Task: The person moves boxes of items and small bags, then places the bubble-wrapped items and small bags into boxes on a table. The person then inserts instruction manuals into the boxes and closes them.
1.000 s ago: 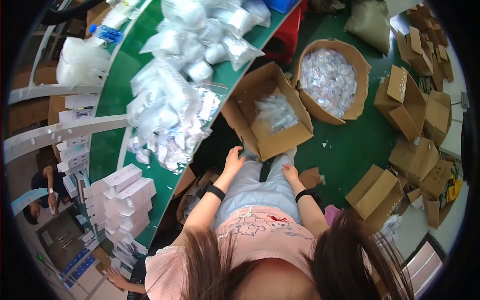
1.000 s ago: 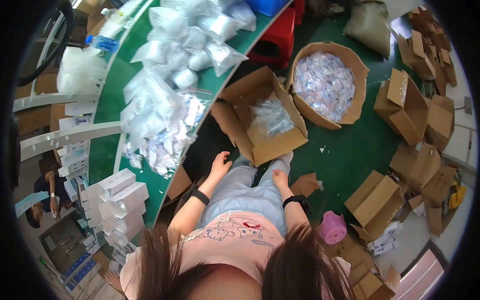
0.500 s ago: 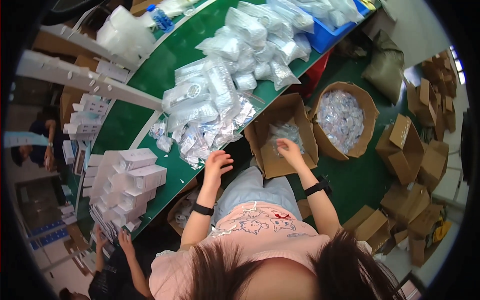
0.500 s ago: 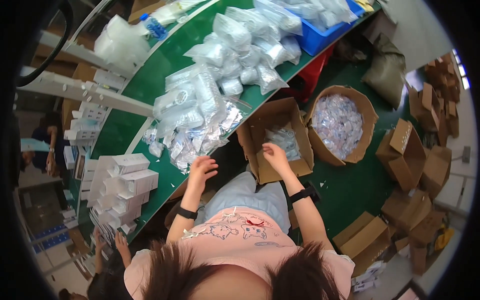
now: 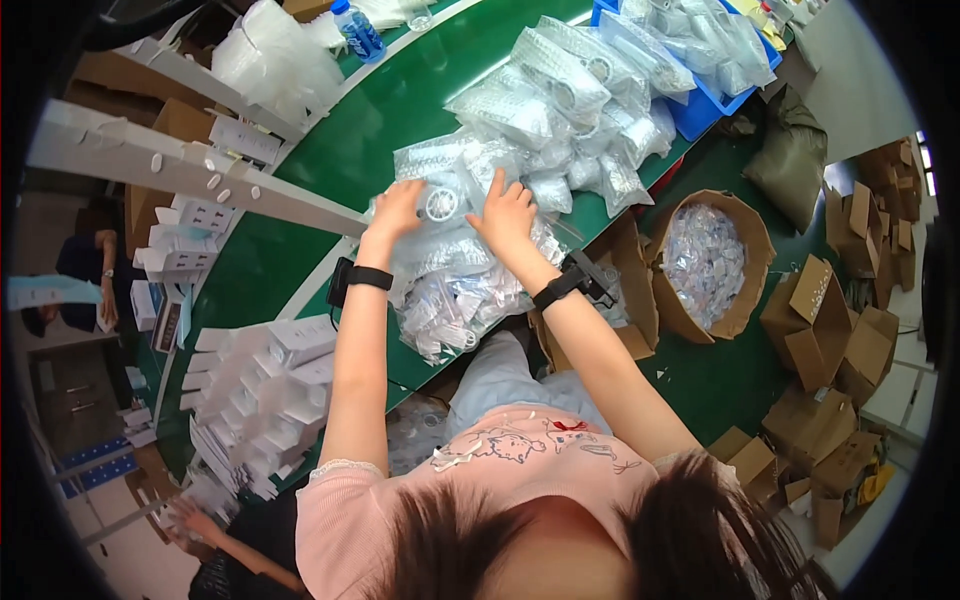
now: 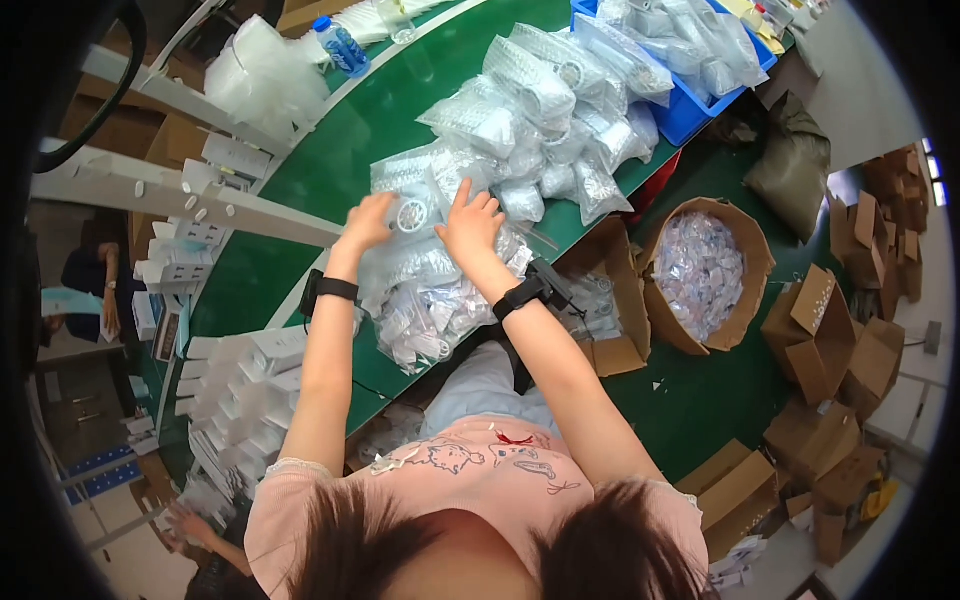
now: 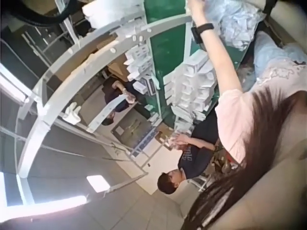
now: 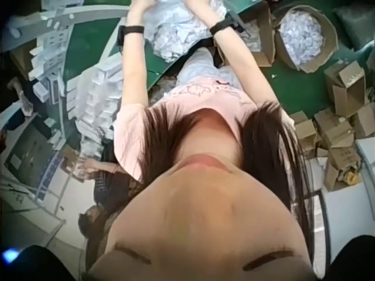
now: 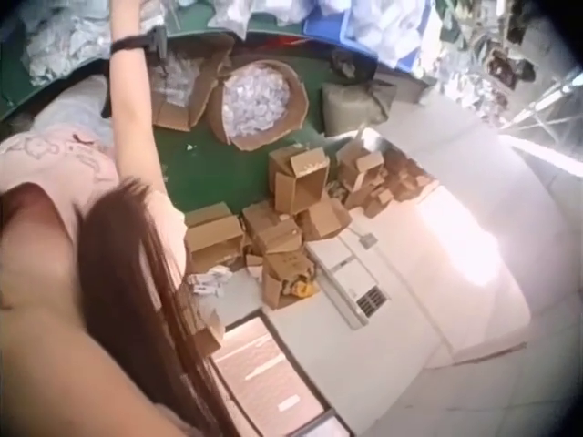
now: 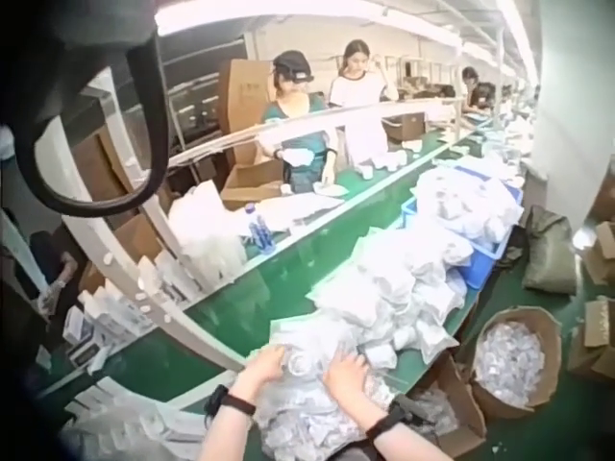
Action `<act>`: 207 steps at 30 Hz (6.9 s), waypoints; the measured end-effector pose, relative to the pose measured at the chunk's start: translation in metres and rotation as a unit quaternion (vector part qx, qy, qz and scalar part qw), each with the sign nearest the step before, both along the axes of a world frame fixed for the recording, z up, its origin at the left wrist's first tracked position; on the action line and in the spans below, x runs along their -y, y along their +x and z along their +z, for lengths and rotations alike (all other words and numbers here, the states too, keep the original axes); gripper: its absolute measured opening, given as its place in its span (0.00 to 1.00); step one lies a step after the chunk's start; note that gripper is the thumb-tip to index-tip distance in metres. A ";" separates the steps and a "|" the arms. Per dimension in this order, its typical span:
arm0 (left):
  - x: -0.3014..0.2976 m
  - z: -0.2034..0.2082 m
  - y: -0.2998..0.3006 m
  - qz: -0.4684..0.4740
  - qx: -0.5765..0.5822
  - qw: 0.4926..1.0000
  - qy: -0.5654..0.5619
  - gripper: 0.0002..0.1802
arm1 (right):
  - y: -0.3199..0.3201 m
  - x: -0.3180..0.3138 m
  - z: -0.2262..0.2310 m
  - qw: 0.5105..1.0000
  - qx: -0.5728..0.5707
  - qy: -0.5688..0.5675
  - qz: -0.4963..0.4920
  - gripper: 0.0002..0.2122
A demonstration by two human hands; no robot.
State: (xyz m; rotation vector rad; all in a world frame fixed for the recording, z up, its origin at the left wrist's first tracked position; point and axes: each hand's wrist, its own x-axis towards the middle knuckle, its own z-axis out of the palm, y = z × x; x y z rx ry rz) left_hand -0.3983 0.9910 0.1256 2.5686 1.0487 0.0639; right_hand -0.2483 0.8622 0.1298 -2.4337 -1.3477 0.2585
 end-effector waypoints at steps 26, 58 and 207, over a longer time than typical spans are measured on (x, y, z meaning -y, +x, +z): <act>0.069 0.006 -0.042 -0.153 -0.021 0.987 -0.047 0.29 | 0.070 0.235 0.026 0.865 -0.352 0.255 -0.250 0.31; 0.229 0.054 0.039 0.106 0.154 0.794 -0.578 0.42 | 0.077 0.334 -0.117 0.488 -0.596 0.354 -0.530 0.23; 0.134 0.040 0.091 0.166 0.357 0.919 -0.005 0.27 | 0.082 0.146 -0.032 0.900 -0.275 0.336 -0.031 0.11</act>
